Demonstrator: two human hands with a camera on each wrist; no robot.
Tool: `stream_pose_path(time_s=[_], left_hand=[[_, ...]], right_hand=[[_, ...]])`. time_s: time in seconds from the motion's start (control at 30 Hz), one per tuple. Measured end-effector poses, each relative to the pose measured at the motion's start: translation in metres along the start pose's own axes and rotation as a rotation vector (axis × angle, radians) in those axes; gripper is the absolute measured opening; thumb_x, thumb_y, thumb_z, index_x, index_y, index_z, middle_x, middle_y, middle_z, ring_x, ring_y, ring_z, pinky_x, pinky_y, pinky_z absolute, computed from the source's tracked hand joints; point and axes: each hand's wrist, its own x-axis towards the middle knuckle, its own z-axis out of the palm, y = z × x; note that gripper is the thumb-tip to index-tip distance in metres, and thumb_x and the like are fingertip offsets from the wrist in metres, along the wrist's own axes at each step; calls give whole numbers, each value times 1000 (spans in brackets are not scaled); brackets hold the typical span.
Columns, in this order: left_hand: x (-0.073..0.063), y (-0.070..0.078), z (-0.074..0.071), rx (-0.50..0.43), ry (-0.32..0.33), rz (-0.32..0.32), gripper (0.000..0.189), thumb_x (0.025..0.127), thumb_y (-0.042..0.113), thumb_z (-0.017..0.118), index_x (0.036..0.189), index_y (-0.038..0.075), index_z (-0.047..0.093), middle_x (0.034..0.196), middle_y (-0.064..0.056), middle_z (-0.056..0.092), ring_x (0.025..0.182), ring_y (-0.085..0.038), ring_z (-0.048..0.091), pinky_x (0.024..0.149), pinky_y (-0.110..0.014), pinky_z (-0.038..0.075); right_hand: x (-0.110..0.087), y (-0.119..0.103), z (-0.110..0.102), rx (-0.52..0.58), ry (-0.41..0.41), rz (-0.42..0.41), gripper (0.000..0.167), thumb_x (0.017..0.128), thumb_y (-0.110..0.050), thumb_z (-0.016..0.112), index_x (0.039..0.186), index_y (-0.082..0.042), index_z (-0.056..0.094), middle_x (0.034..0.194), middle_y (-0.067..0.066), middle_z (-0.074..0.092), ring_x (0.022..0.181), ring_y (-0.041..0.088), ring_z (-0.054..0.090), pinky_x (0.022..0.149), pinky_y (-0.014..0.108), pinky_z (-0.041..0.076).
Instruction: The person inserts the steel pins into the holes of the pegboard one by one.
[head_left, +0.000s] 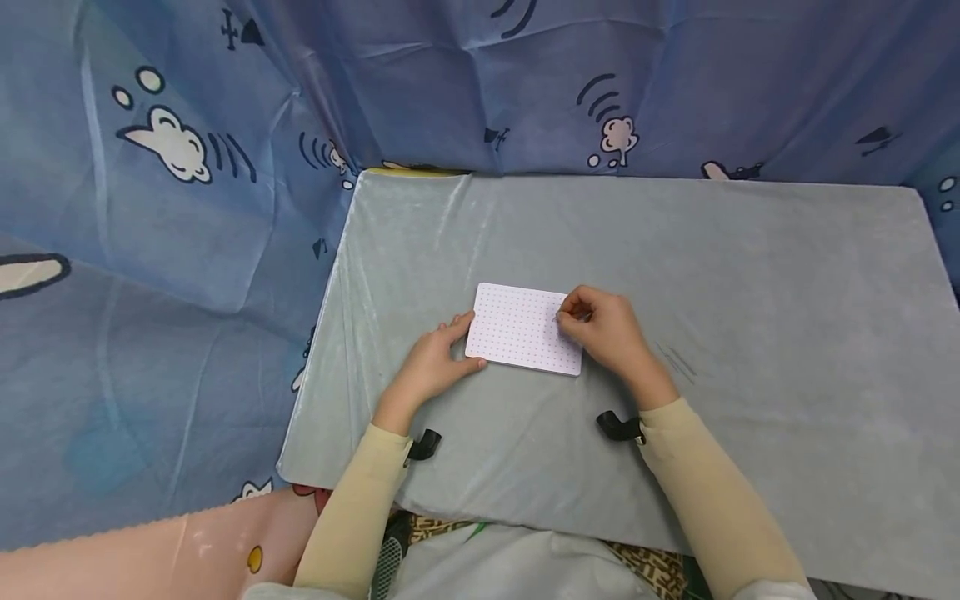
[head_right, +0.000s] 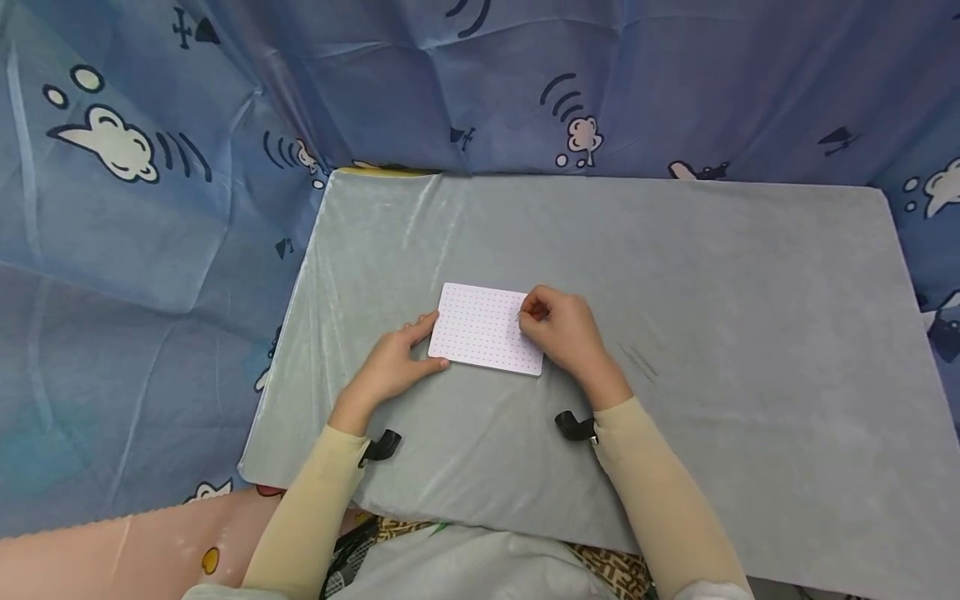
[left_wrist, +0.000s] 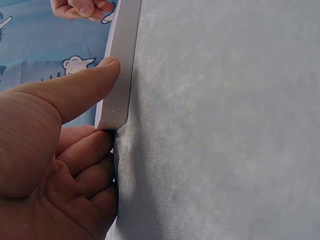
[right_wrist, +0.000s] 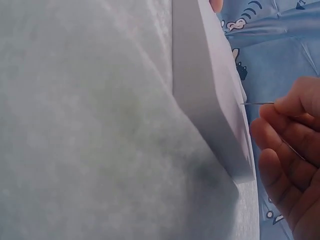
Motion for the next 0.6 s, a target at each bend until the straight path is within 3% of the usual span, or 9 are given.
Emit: stream_pose_path(time_s=[0.6], left_hand=[[-1,0,0,-5,-7,0,87,97,34,86,171,22,41,170,-17,40,158,-51,31,129,-54,31]], right_hand=[[2,1,8,-103,-13,-25,9,95,-7,76,89,-13,72,81,3,72,72,22,63,68,40,50]])
